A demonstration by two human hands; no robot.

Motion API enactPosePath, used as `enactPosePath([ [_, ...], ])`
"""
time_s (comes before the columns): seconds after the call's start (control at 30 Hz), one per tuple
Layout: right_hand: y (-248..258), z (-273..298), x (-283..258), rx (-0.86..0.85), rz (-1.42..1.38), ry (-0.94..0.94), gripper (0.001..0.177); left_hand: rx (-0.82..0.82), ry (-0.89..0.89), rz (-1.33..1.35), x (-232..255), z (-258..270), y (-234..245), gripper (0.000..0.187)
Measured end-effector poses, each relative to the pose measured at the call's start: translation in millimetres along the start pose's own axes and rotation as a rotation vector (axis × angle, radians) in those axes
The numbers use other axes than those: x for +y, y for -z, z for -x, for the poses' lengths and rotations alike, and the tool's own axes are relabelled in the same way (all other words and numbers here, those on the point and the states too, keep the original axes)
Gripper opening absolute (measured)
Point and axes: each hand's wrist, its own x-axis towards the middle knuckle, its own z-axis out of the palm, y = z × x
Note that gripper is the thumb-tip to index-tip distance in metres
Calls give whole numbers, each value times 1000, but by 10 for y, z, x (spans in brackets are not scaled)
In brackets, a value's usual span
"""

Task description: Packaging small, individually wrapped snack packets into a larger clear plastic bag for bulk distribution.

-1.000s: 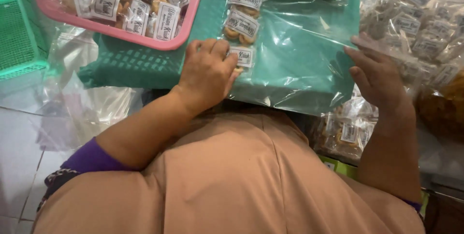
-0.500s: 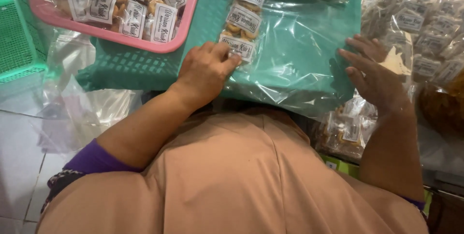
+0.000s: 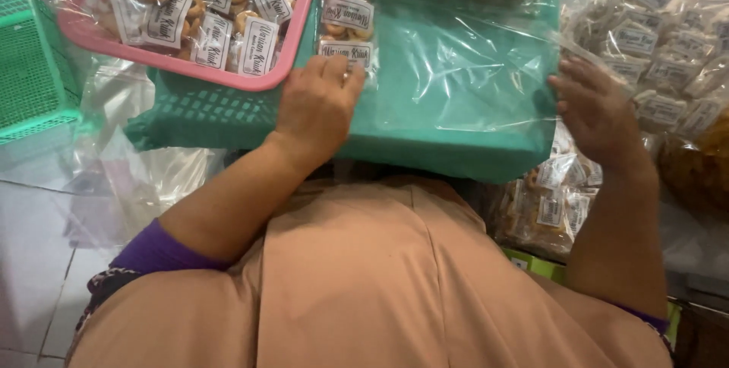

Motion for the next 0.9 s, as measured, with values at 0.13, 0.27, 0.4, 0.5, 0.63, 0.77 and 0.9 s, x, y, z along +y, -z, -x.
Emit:
enactPosePath([
  [0.13,-35,242,363,98,285,-59,30,-33,-55,33,78,62,15,18],
  [0.27,79,16,45,554,213,-33,37,-134,-11,60,115,108,-46,25],
  [0.4,-81,-50,-249,843,327,-7,50,-166,-59,-24,113,105,-60,30],
  [0.5,-335,-133,-614,474,480,-18,54,-184,-77,-68,119,75,-42,29],
  [0.63,-581,-101,-838,-6,427,129,47,-32,-79,52,122,42,86,23],
  [0.77,-541,-64,-740,-15,452,40,55,-37,-74,52,140,58,119,29],
  [0.9,-539,-209,-909,127,345,131,56,-60,-56,83,155,21,136,32],
])
